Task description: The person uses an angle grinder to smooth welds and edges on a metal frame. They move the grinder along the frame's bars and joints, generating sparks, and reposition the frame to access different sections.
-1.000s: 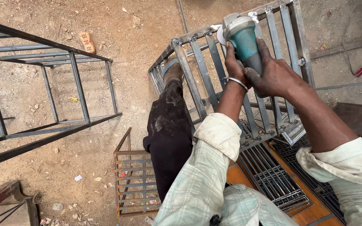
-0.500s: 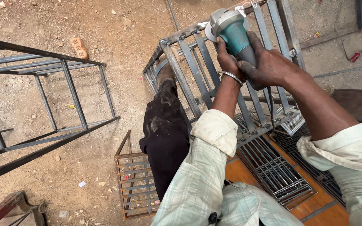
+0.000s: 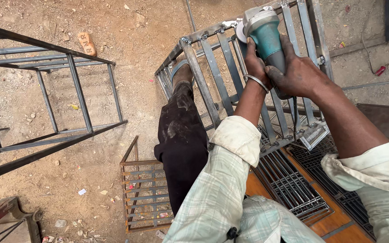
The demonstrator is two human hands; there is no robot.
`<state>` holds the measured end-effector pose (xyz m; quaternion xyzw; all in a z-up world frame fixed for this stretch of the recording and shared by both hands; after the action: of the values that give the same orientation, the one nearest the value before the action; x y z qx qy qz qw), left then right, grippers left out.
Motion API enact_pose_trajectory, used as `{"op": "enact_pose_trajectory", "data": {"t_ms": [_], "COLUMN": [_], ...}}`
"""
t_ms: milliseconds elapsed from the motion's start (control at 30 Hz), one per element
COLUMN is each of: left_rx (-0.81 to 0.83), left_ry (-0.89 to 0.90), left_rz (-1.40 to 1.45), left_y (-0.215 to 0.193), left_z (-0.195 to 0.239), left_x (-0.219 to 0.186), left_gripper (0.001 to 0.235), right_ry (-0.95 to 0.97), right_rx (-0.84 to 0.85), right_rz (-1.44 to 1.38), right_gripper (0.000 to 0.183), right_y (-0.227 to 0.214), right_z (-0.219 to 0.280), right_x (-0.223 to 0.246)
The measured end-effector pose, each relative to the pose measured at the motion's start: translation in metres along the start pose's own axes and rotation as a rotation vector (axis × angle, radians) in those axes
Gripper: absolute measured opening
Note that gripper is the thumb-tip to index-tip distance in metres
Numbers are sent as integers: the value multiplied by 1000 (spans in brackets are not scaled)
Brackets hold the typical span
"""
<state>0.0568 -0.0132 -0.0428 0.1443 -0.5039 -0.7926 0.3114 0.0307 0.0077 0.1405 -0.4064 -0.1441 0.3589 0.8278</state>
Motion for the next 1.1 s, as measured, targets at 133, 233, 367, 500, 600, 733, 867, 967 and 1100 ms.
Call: {"op": "enact_pose_trajectory", "data": {"t_ms": [133,233,367,500,600,733,867,967,1100], "left_rx": [41,6,-42,-34,3,-32,-35,-53,-10], "left_ry": [78,63,89,93,109,156,74,110,174], "left_rz": [5,18,-39,-21,5,-90,-71,-83,4], "left_y": [0,-7,-9,-7,-9,-24,-17,-21,-22], "left_z": [8,20,31,33,30,37,33,33,33], "left_x": [-16,-30,-39,-40,-44,-47,-27,-29,-37], "left_gripper": [61,62,60,61,61,61,60,59,57], "right_ry": [-101,-130,-115,-80,-139,-195,-208,-134,-202], "right_rx": [5,24,40,61,19,-2,-51,-7,-8], "right_rz": [-24,-14,-16,-89,-179,-441,-582,-537,-443], "right_gripper": [96,97,98,98,98,93,90,90,90], "right_y": [3,12,17,21,26,41,35,40,36], "right_z": [-2,-2,6,8,4,3,9,6,-1], "right_x": [6,16,20,15,16,7,-6,-10,-2]}}
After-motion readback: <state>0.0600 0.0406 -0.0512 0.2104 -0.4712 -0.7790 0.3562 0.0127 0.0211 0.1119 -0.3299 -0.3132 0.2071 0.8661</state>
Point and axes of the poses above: each hand's wrist, its own z-axis away from the middle knuckle, its own y-axis out of the palm, x = y × z, the point moved 9 cm from there along -z, towards the middle knuckle, and after that the axes turned 3 degrees about x, right-handed, at the moved point
